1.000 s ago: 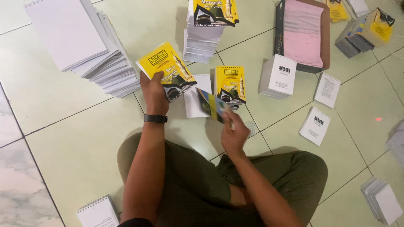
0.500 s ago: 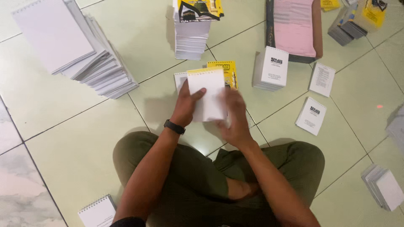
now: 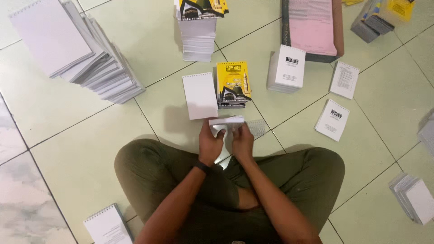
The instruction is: The person sits on the floor and assembles small spiral notebooks by hand. They insert metal spiral bindings into the holes of the paper stacks, then place the completed notebooks into yellow covers and stack them.
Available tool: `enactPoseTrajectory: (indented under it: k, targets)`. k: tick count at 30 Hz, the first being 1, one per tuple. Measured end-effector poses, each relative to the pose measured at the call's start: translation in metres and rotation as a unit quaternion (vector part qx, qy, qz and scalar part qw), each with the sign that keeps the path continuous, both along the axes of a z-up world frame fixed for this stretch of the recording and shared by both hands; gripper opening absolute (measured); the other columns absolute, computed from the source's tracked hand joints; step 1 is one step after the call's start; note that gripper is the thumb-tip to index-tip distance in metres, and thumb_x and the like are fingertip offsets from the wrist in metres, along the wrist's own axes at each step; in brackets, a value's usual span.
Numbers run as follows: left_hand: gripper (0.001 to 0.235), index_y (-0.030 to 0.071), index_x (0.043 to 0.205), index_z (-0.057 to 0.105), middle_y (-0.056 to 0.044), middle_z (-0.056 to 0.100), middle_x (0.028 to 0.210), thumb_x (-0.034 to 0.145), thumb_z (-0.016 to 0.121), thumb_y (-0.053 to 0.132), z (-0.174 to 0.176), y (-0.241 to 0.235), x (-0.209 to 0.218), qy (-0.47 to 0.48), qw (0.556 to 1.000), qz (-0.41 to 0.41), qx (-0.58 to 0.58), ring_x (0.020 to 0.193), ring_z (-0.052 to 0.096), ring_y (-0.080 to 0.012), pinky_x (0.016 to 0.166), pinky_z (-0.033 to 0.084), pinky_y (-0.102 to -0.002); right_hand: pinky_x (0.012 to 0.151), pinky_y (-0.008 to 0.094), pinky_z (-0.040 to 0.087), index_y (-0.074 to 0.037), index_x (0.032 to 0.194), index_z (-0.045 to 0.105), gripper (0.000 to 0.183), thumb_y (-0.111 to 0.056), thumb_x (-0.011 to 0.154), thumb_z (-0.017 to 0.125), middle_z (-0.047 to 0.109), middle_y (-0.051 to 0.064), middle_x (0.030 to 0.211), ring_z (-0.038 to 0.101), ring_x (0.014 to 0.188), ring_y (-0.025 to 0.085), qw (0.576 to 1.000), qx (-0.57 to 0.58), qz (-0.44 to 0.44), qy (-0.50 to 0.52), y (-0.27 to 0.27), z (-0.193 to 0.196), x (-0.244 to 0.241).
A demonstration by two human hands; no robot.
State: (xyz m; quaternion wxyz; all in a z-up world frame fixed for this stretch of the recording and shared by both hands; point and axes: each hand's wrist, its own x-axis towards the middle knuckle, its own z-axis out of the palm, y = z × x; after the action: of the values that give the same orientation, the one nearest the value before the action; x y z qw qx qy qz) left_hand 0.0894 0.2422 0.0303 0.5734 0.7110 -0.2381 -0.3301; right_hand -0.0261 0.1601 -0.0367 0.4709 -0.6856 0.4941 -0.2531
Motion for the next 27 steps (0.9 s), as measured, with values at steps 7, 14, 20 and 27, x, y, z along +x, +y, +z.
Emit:
enactPoseTrajectory:
  k: [7,14,20,27]
  targets:
    - [0.065,0.002,0.158,0.035,-0.026,0.043,0.155,0.099,0.063,0.007,-0.039,-0.003,0.005,0.036,0.999,-0.006,0.026,0.150,0.032,-0.0434,0.125,0.025,-0.059,0.106,0.057,0.048,-0.007,0.149,0.053,0.042,-0.010,0.108,0.054,0.066,0.023,0.136,0.059,0.129,0.043,0.999,0.049,0.015,-0.009,0.003,-0.040,-0.005]
    - [0.069,0.008,0.164,0.021,-0.022,0.033,0.162,0.104,0.055,0.000,-0.042,-0.005,0.006,0.007,0.998,-0.055,-0.004,0.152,0.025,-0.0452,0.125,0.020,-0.064,0.097,0.060,0.051,-0.003,0.137,0.053,0.034,0.002,0.103,0.050,0.069,0.025,0.121,0.066,0.116,0.046,1.000,0.019,0.022,-0.005,0.004,-0.031,-0.004]
    - [0.071,0.012,0.166,0.017,-0.021,0.030,0.165,0.106,0.050,-0.004,-0.058,-0.008,-0.001,0.008,0.999,-0.032,-0.038,0.152,0.024,-0.0447,0.125,0.021,-0.065,0.080,0.047,0.055,-0.005,0.112,0.060,0.013,0.000,0.101,0.056,0.070,0.013,0.092,0.068,0.088,0.028,0.999,-0.030,0.018,-0.035,0.004,-0.025,-0.004]
    - [0.026,0.005,0.130,0.056,-0.024,0.068,0.117,0.104,0.059,0.004,-0.053,-0.002,0.005,-0.058,0.997,-0.019,0.044,0.119,0.063,-0.0479,0.101,0.049,-0.064,0.082,0.054,0.055,-0.005,0.110,0.062,0.010,-0.004,0.100,0.059,0.076,0.021,0.101,0.073,0.099,0.043,1.000,-0.009,-0.001,0.018,0.005,-0.009,0.003]
